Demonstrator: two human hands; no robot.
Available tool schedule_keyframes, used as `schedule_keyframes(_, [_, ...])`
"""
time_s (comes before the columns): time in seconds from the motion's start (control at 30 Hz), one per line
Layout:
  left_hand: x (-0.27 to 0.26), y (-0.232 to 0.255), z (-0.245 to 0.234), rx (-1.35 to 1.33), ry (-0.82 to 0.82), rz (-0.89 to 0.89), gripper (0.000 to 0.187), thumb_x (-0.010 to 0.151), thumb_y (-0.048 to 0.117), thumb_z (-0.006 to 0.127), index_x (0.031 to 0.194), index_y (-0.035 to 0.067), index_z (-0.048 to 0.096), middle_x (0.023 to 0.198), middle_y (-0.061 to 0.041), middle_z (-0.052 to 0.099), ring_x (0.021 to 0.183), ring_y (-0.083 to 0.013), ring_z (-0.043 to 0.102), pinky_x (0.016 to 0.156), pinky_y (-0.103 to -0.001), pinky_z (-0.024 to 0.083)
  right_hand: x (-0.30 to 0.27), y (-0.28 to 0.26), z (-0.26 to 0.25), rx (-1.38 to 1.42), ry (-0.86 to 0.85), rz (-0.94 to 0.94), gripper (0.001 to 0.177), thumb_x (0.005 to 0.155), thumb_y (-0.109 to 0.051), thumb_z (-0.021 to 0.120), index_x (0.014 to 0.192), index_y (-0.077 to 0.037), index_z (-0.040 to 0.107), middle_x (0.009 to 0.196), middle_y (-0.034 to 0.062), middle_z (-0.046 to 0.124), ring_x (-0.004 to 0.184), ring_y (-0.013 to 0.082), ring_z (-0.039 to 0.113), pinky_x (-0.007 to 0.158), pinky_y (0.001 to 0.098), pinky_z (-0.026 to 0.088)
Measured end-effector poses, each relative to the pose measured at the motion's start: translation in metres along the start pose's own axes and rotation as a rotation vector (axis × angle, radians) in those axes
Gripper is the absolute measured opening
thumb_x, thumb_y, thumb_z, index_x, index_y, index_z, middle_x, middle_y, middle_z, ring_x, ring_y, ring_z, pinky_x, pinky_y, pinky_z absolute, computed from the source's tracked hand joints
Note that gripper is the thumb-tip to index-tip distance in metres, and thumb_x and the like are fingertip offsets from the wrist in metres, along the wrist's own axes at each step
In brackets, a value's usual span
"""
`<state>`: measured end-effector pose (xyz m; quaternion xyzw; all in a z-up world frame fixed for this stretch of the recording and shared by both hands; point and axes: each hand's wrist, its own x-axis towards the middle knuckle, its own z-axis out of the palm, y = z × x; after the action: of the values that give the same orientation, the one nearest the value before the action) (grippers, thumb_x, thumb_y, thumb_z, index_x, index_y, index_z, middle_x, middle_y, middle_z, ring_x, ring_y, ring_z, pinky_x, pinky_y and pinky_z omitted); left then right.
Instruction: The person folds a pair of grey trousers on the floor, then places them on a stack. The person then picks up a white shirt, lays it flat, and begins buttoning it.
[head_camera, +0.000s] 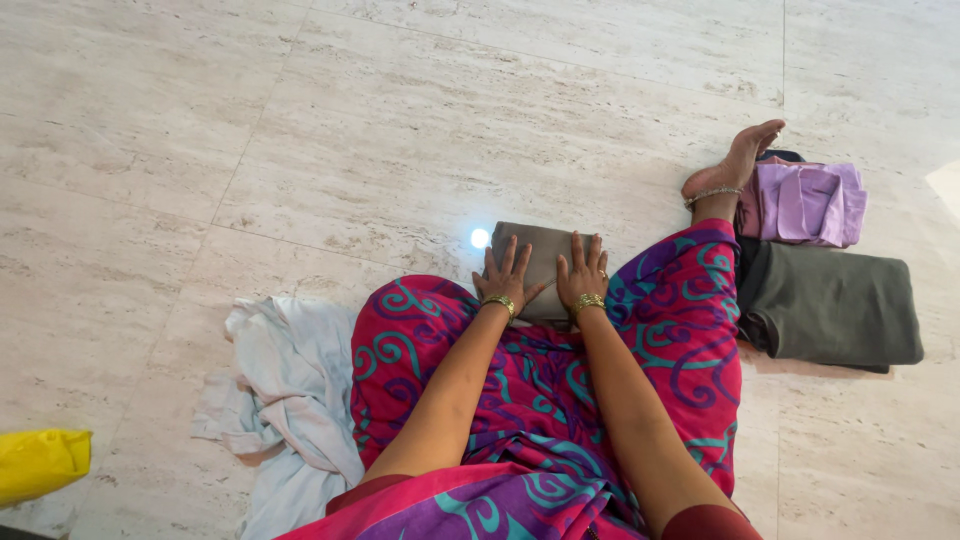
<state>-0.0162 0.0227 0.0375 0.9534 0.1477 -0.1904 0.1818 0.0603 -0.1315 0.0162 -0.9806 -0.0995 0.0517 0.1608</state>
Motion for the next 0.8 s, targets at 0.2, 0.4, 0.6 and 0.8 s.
schedule_keyframes(0.2, [0.012,-0.006,0.019,0.012,0.040,0.012,0.098,0.089,0.080,0.044,0.162,0.043,-0.010,0.170,0.007,-0.025,0.156,-0.0429,-0.011,0.115,-0.073,0.024,-0.006,0.050,0.012,-0.026,-0.131,0.049,0.066,0.104,-0.053,0.027,0.164,-0.034,0.009,0.169,0.0145,0.015,0.154,0.0395,0.017,0.119,0.0563,0.027])
schedule_keyframes(0.4, [0.017,-0.019,0.037,-0.078,0.310,0.059,0.097,0.090,0.073,0.056,0.163,0.040,0.002,0.172,-0.002,-0.012,0.155,-0.0414,0.005,0.117,-0.067,0.026,-0.031,0.052,0.002,-0.191,-0.059,0.110,0.069,0.105,-0.050,0.040,0.163,-0.022,0.015,0.167,0.0268,0.012,0.154,0.0439,0.009,0.117,0.0652,0.018])
schedule_keyframes(0.6, [0.005,-0.024,0.035,-0.408,0.307,-0.312,0.120,0.073,0.072,0.074,0.164,0.019,0.017,0.159,-0.019,0.033,0.139,-0.0382,0.046,0.108,-0.056,0.045,-0.075,-0.005,0.001,-0.148,-0.123,-0.335,0.095,0.085,-0.047,0.067,0.160,-0.020,0.015,0.167,0.0247,0.008,0.156,0.0427,0.006,0.118,0.0698,0.013])
schedule_keyframes(0.8, [0.020,-0.039,0.046,-0.670,0.262,-0.380,0.114,0.064,0.066,0.086,0.138,-0.007,0.039,0.130,-0.027,0.064,0.116,-0.0382,0.068,0.098,-0.044,0.056,-0.092,-0.035,0.013,-0.429,-0.047,-0.360,0.109,0.078,-0.030,0.076,0.165,-0.023,0.012,0.167,0.0292,0.007,0.155,0.0452,0.010,0.111,0.0765,0.013])
